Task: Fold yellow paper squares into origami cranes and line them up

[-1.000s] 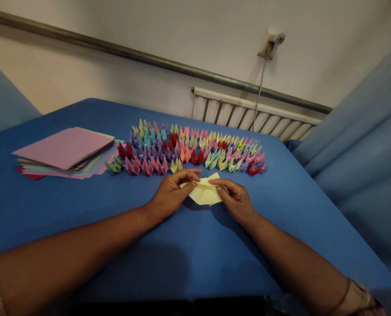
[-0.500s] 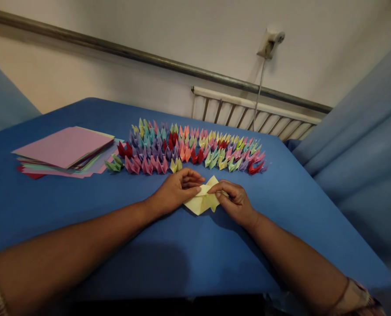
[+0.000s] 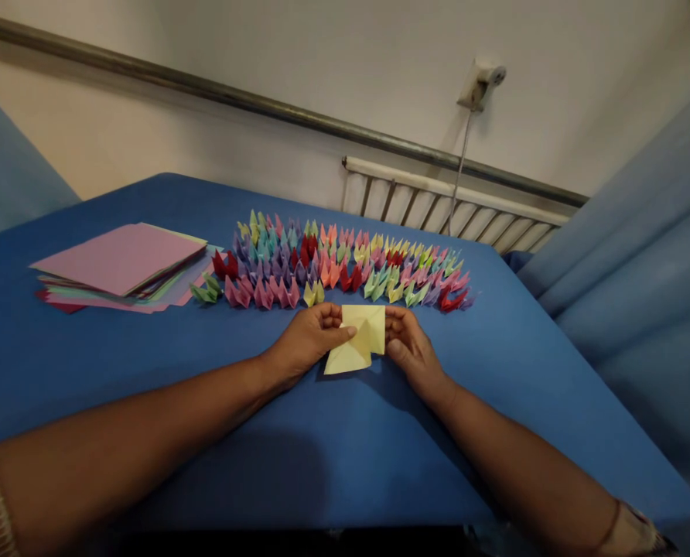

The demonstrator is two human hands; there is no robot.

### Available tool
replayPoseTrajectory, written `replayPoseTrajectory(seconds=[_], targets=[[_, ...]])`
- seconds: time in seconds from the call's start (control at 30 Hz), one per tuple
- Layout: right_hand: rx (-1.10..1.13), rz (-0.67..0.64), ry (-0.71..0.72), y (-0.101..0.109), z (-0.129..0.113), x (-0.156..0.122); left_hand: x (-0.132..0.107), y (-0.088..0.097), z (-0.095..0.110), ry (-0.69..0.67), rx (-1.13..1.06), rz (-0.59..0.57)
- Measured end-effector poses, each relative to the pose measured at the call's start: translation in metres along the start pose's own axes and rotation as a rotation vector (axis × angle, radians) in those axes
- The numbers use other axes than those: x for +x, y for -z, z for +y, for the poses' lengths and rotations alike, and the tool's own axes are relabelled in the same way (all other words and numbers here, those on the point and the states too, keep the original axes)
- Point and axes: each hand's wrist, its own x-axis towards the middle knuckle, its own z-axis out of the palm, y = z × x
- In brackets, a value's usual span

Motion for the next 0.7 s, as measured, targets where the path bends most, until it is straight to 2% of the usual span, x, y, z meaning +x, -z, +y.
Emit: replayPoseTrajectory(seconds=[0.1,0.27,0.37,0.43,0.53,0.7], targets=[[-0.080,0.023,-0.034,-0.004,0.005,0.000,0.002,-0.002,-0.001,-0.068,0.055,0.061],[-0.132,0.098,-0.098,-0.003,0.011,0.002,-0.005,-0.006,-0.003,-0.031,0.067,-0.079],[-0.124,0.083,-0.129,-0.002,0.009,0.002,-0.009,-0.007,-0.004,0.036,0.084,-0.153],[-0.108,0.052,-0.125,-0.003,0.006,0.002,-0.010,-0.007,-0.004,0.054,0.119,-0.155],[-0.061,0.047,-0.127,-0.003,0.002,0.002,-0.009,-0.006,-0.003,0.009,0.149,-0.086],[0.071,0.155,-0.252,-0.006,0.001,0.003,-0.005,-0.003,0.001,-0.124,0.269,0.122]])
